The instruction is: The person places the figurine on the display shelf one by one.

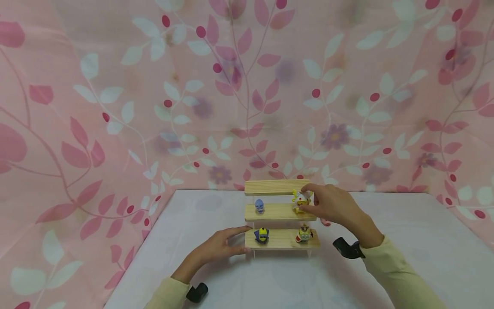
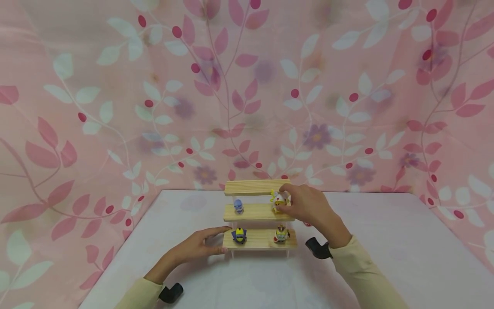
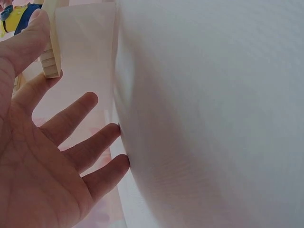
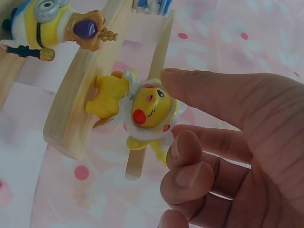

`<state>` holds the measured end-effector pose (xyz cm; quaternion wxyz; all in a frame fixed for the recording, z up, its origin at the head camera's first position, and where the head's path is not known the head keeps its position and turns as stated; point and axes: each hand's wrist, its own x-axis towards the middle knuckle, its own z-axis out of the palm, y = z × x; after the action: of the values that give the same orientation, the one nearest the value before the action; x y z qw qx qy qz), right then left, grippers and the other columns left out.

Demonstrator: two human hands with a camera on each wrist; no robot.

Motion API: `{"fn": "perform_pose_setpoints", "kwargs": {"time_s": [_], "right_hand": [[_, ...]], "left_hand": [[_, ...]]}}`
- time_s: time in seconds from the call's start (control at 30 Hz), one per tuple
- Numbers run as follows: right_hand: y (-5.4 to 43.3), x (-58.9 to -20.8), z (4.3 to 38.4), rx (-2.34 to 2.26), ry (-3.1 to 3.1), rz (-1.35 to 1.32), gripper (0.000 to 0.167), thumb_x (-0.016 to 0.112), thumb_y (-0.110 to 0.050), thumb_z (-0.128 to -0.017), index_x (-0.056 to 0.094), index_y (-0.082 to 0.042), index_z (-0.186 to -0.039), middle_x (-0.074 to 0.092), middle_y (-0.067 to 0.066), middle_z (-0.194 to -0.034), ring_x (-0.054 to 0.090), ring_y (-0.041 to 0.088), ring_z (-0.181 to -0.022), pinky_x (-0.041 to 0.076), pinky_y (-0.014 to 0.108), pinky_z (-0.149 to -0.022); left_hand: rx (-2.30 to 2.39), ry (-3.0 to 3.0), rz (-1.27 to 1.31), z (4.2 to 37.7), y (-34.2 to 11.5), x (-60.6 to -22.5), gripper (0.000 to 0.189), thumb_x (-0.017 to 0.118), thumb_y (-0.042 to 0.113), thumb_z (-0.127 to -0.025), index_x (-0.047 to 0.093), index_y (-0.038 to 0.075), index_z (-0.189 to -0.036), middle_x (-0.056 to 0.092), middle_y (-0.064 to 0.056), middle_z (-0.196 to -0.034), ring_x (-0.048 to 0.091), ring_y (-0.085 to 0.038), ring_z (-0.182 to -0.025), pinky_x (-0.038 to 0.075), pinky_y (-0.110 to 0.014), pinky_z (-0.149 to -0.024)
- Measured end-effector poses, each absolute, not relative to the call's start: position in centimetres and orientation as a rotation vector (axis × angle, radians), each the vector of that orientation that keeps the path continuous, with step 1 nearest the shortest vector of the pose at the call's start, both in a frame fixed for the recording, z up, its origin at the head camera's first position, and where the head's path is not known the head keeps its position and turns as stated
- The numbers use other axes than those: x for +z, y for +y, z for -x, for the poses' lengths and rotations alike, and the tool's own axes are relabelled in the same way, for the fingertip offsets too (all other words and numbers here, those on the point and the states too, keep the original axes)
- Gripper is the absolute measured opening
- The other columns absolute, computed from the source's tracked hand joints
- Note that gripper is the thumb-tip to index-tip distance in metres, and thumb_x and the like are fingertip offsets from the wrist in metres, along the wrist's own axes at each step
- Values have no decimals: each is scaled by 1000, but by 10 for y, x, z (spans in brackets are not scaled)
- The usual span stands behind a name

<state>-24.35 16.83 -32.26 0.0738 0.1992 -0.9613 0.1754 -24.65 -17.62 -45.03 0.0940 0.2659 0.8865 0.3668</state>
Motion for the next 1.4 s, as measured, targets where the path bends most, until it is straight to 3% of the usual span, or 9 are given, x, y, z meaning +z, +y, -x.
{"fn": "perform_pose_setpoints", "kwargs": {"time_s": [0.67, 1.4], "right_hand": [[172, -324, 243, 576, -2861, -581, 50, 78, -33, -85, 61, -11, -127, 54, -7, -66, 48, 12, -51, 38, 29, -45], [167, -335, 248, 524, -2845, -561, 38, 80, -27, -83, 65, -15, -115, 53, -8, -66, 48, 10, -48, 40, 29, -47]], "left_hand": [[1089, 2633, -801, 246, -176, -450, 63, 72, 50, -87, 52, 31, -144, 50, 0, -146, 41, -29, -137, 36, -57, -107], [1092, 2627, -845, 247, -177, -452, 63, 72, 49, -88, 52, 29, -144, 50, 1, -146, 42, -28, -137, 35, -55, -108]]}}
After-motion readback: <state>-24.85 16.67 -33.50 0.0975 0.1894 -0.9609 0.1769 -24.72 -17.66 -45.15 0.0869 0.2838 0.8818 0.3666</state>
